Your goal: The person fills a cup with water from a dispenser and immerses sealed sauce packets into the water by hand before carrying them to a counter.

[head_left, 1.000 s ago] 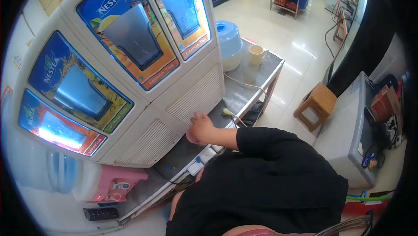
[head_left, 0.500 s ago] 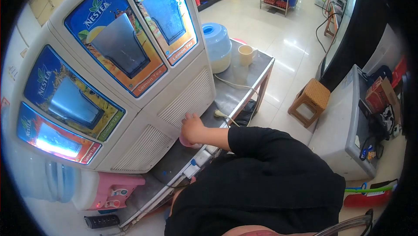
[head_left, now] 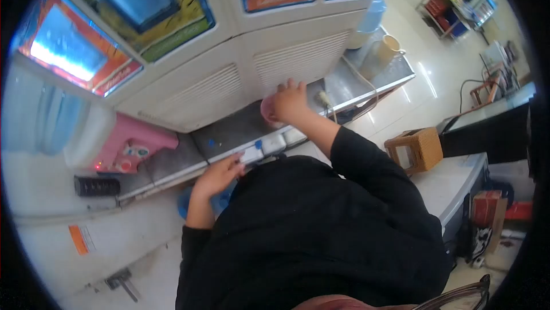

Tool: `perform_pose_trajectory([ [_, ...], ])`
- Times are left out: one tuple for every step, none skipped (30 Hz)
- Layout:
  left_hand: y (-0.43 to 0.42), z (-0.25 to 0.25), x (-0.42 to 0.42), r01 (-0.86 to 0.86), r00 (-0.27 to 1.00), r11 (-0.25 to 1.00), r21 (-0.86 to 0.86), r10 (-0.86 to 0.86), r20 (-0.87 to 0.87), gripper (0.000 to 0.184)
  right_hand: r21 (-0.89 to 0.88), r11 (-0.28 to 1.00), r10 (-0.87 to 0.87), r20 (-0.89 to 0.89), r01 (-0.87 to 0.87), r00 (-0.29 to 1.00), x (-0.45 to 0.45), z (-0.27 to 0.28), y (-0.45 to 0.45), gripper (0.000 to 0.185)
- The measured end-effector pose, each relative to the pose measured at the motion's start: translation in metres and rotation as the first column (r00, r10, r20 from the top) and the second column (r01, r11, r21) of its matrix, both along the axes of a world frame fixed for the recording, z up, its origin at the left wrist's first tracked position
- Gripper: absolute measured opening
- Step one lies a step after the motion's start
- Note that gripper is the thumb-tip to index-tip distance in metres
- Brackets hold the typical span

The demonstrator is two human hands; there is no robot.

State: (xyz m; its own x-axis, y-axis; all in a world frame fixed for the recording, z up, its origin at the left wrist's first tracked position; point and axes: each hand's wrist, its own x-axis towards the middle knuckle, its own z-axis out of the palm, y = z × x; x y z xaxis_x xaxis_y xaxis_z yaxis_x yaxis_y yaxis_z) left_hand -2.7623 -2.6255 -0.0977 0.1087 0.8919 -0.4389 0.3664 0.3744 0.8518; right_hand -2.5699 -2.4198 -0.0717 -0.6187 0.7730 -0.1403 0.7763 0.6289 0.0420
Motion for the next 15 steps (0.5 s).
perform_pose_trajectory([
  [0.004, 0.018, 0.004, -0.037, 0.999, 0.999, 0.016, 0.037, 0.021, 0.041, 0.032, 0.999, -0.008, -0.002, 0.008, 1.000, 0.001, 0.007, -0.002, 0.033],
  [0.007, 0.033, 0.008, -0.073, 0.997, 0.997, 0.035, 0.072, 0.042, 0.039, 0.068, 0.998, -0.018, -0.004, 0.018, 1.000, 0.001, 0.010, -0.002, 0.030],
  [0.012, 0.040, 0.010, -0.105, 0.993, 0.993, 0.058, 0.101, 0.059, 0.038, 0.059, 0.998, -0.028, -0.001, 0.028, 1.000, -0.001, 0.009, 0.002, 0.030],
  [0.018, 0.038, 0.009, -0.127, 0.990, 0.987, 0.094, 0.120, 0.076, 0.038, 0.053, 0.998, -0.041, 0.000, 0.041, 0.999, -0.004, 0.009, 0.007, 0.030],
  [0.022, 0.035, 0.009, -0.145, 0.987, 0.981, 0.129, 0.134, 0.092, 0.037, 0.047, 0.997, -0.058, 0.001, 0.058, 0.998, -0.005, 0.009, 0.009, 0.031],
  [0.024, 0.033, 0.010, -0.158, 0.984, 0.974, 0.160, 0.142, 0.106, 0.037, 0.093, 0.995, -0.038, 0.005, 0.037, 0.999, -0.005, -0.001, 0.008, 0.030],
  [0.027, 0.034, 0.013, -0.184, 0.981, 0.966, 0.180, 0.170, 0.095, 0.036, 0.139, 0.990, -0.021, 0.009, 0.019, 1.000, -0.005, -0.014, 0.008, 0.029],
  [0.031, 0.037, 0.017, -0.208, 0.977, 0.957, 0.200, 0.194, 0.086, 0.035, 0.186, 0.983, -0.007, 0.014, 0.004, 1.000, -0.003, -0.025, 0.008, 0.028],
  [0.036, 0.039, 0.020, -0.231, 0.973, 0.947, 0.223, 0.219, 0.077, 0.034, 0.151, 0.988, -0.022, 0.010, 0.020, 1.000, -0.003, -0.021, 0.008, 0.028],
  [0.041, 0.040, 0.022, -0.253, 0.967, 0.939, 0.232, 0.242, 0.075, 0.032, 0.112, 0.993, -0.035, 0.009, 0.033, 0.999, -0.001, -0.018, 0.008, 0.028],
  [0.045, 0.041, 0.023, -0.277, 0.961, 0.931, 0.239, 0.266, 0.074, 0.031, 0.072, 0.996, -0.045, 0.010, 0.045, 0.999, 0.001, -0.015, 0.008, 0.028],
  [0.047, 0.040, 0.024, -0.301, 0.954, 0.923, 0.240, 0.292, 0.073, 0.030, 0.039, 0.998, -0.049, -0.036, 0.051, 0.998, 0.004, -0.004, 0.004, 0.027],
  [0.050, 0.040, 0.027, -0.337, 0.941, 0.908, 0.247, 0.319, 0.113, 0.030, 0.008, 0.998, -0.055, -0.083, 0.056, 0.995, 0.008, 0.014, 0.001, 0.026],
  [0.055, 0.041, 0.030, -0.374, 0.926, 0.892, 0.255, 0.344, 0.154, 0.030, -0.020, 0.998, -0.061, -0.131, 0.059, 0.989, 0.012, 0.030, 0.000, 0.025],
  [0.060, 0.041, 0.031, -0.410, 0.909, 0.873, 0.264, 0.368, 0.194, 0.030, -0.102, 0.994, -0.069, -0.221, 0.048, 0.973, 0.018, 0.043, 0.001, 0.025],
])
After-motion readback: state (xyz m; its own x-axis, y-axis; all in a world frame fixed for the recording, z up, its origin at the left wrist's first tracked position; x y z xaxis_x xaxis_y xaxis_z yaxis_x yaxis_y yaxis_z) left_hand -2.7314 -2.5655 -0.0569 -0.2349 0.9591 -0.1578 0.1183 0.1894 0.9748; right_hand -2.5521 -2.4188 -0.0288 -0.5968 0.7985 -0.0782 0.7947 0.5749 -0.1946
